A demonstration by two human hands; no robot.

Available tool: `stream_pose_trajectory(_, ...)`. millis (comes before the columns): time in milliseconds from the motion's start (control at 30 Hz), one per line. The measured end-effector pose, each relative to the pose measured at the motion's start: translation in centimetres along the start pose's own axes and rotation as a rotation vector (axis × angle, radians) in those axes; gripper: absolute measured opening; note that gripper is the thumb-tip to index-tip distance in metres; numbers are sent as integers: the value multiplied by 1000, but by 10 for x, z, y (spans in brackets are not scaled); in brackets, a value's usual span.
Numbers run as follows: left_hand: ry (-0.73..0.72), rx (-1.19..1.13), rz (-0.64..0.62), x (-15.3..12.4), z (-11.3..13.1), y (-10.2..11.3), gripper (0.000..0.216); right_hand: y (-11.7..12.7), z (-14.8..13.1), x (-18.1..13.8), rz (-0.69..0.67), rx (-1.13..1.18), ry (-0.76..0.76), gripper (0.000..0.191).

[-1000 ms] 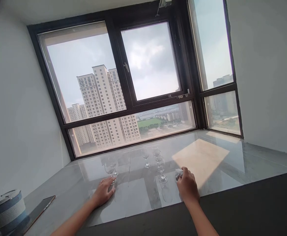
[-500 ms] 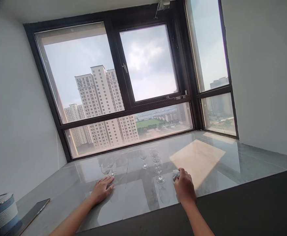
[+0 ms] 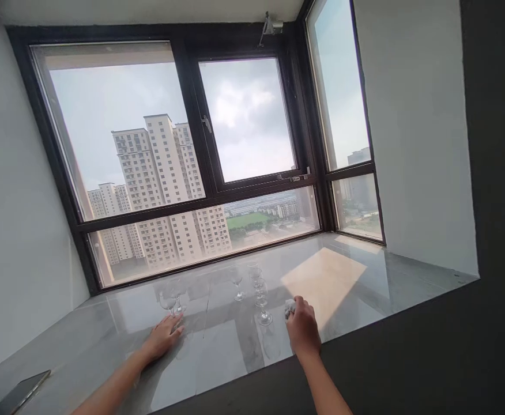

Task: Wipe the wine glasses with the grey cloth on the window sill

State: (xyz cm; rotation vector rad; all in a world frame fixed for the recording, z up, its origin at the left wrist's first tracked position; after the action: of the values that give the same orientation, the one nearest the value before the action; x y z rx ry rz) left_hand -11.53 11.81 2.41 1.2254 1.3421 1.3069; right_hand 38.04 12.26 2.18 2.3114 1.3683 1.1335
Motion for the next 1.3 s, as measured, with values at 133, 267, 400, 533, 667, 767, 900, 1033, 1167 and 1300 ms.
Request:
stream_pose_trajectory(133, 33, 12, 21, -19, -2, 0, 67, 2, 0, 0, 38, 9, 13, 25)
stream_pose_trajectory(267, 214, 91, -55, -52, -1, -10, 67, 0, 1, -1, 64, 14, 23, 24)
stream_pose_trajectory(400, 88, 112, -19, -83, 62, -4, 68, -1, 1, -1, 83, 4, 27, 24)
stream_pose_trajectory(533, -258, -96, 6, -98, 174, 17, 65, -1, 2, 1, 72, -3, 1, 24)
stream_pose_trajectory(667, -476, -215, 54, -92, 262, 42, 59, 0, 3, 2, 85, 20, 0, 23)
stream_pose_trajectory(767, -485, -254, 44, -76, 295, 46, 61, 0, 3, 3, 106, 27, 9, 22)
stream_pose_trajectory(900, -541, -239, 32, -67, 309, 45, 61, -1, 5, 3, 109, 39, 9, 23)
stream_pose_trajectory(1033, -569, -242, 86, -77, 292, 46, 58, -2, 7, 3, 106, 51, 12, 23)
stream_pose_trajectory(1167, -549, -160, 78, -86, 239, 32, 59, -4, 7, 3, 104, 40, 17, 23)
stream_pose_trajectory(1300, -381, -30, -5, -92, 138, 7, 59, -6, 8, 4, 103, 29, 17, 24)
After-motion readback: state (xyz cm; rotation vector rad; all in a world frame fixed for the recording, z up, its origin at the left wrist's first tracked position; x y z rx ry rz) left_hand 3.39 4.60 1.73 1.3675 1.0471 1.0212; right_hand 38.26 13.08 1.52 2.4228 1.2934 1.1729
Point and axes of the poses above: each hand's wrist, its own x-axis towards the middle knuckle, its own y-axis out of the back of the hand, z = x × y, the point moved 8 cm from there along x, towards the middle knuckle, and after that the axes turned 9 degrees about x, right-handed, at the moved point
